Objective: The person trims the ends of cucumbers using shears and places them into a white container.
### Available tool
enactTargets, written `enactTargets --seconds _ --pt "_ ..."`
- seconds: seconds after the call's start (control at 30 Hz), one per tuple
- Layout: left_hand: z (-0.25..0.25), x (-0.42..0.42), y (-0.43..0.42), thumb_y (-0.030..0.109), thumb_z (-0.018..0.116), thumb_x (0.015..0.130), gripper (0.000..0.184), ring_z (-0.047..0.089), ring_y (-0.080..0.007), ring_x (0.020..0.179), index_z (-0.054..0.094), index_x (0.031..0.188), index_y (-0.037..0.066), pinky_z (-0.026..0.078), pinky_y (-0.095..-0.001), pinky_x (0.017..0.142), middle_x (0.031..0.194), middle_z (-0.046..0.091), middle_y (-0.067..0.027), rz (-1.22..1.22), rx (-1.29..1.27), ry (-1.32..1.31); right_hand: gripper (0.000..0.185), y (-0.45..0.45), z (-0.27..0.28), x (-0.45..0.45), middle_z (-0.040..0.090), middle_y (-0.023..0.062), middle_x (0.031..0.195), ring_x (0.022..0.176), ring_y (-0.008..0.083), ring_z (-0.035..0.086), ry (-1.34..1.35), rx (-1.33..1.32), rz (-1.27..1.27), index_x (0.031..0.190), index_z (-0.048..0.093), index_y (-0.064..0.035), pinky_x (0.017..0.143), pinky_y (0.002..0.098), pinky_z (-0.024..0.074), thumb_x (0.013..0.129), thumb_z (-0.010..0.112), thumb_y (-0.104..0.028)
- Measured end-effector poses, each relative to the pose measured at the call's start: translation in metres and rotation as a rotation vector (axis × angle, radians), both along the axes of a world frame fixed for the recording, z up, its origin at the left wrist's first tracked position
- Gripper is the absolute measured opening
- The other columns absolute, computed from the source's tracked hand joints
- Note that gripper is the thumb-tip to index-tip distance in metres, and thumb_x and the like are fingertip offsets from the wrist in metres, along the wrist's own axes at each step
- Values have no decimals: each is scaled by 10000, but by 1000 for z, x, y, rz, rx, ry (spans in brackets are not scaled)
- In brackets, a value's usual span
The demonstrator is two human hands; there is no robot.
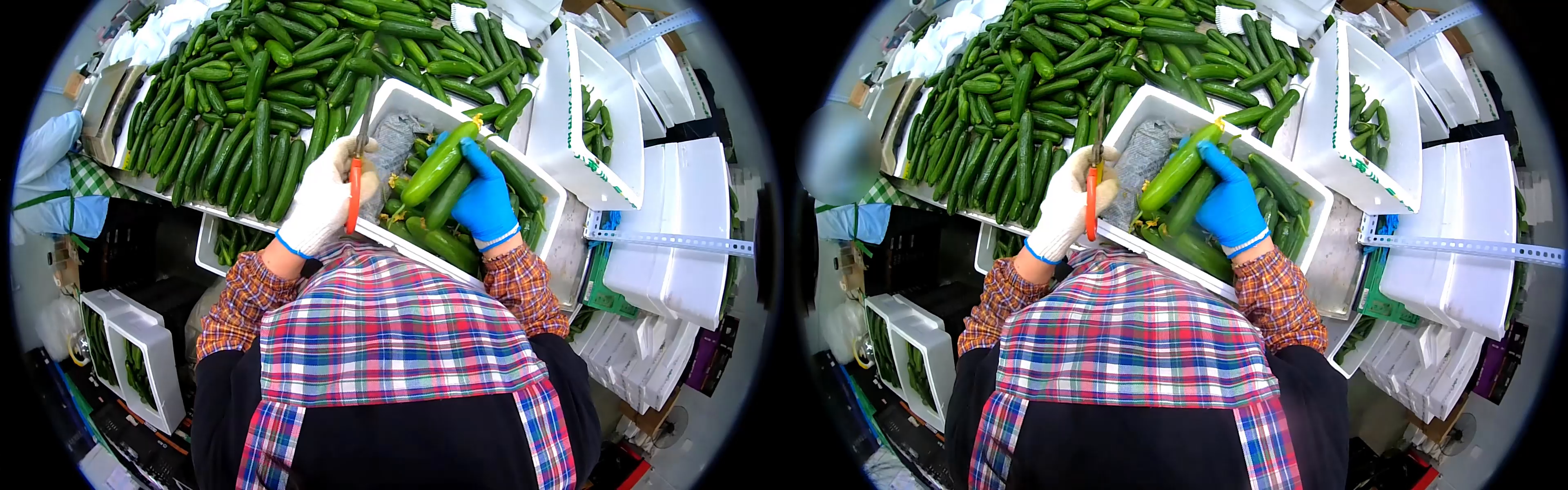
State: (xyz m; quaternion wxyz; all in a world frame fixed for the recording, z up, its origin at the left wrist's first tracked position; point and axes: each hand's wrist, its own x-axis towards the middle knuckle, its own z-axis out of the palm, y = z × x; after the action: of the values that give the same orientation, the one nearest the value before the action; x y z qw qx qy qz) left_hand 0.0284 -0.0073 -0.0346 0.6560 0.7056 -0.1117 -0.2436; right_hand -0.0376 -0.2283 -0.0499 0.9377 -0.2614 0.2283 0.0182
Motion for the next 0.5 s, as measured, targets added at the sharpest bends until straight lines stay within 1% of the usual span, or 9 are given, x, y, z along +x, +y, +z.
enactTargets --seconds 0.07,0.13,0.2,0.23,0.3,0.33,0.4,0.47,0.5 --pt "-5 0 4 11 640 787 441 578 -129 912 558 1220 29 468 -263 850 1043 610 -86 25 -190 -5 435 -3 2 3 592 162 1184 1166 307 553 -124 345 66 1263 524 -11 1033 461 443 914 605 -257" --pt "-11 1 7 -2 634 797 455 594 -131 914 544 1242 18 477 -262 852 1032 626 -89 49 -180 -76 415 -4 0 7 587 173 1196 1149 329 556 -200 378 100 1253 520 -11 1028 488 439 927 585 -260" --pt "-9 -3 11 18 664 817 428 593 -119 898 549 1230 15 478 -248 831 1006 625 -67 16 -1 -89 416 -3 -3 9 580 176 1215 1151 324 556 -201 499 9 1236 517 0 1037 477 434 930 583 -273" --pt "-10 -7 10 34 690 831 415 590 -110 899 555 1223 20 476 -236 823 994 619 -55 4 -6 -126 416 -1 -2 10 580 176 1215 1151 324 556 -201 500 8 1236 517 0 1037 477 434 930 583 -273" --pt "0 -14 7 39 704 828 419 588 -108 898 557 1220 21 475 -234 819 989 615 -51 6 33 -69 424 4 1 12 576 180 1221 1149 329 555 -205 316 -104 1226 513 10 1038 460 439 924 597 -276" --pt "5 -18 5 43 717 825 423 586 -106 897 559 1216 22 474 -231 816 985 611 -47 8 70 -12 424 6 1 13 576 180 1221 1149 329 555 -201 319 -104 1226 513 10 1038 460 439 924 597 -276" --pt "11 -25 -1 22 722 814 442 593 -115 904 554 1223 16 482 -245 833 1007 622 -69 37 29 -20 441 9 3 16 574 184 1226 1146 329 556 -125 320 -206 1230 507 14 1037 451 447 915 617 -274" --pt "18 -31 -7 22 737 802 467 604 -136 955 549 1230 11 488 -265 873 1057 633 -101 34 -166 -58 444 7 -3 18 570 182 1235 1146 323 555 -130 302 -199 1230 508 6 1044 458 444 903 640 -265" --pt "18 -30 -9 9 730 798 488 615 -164 993 538 1246 0 501 -289 888 1092 641 -118 8 -78 -115 438 6 -5 18 573 175 1228 1147 319 555 -119 319 -205 1226 511 0 1043 458 445 900 648 -260"
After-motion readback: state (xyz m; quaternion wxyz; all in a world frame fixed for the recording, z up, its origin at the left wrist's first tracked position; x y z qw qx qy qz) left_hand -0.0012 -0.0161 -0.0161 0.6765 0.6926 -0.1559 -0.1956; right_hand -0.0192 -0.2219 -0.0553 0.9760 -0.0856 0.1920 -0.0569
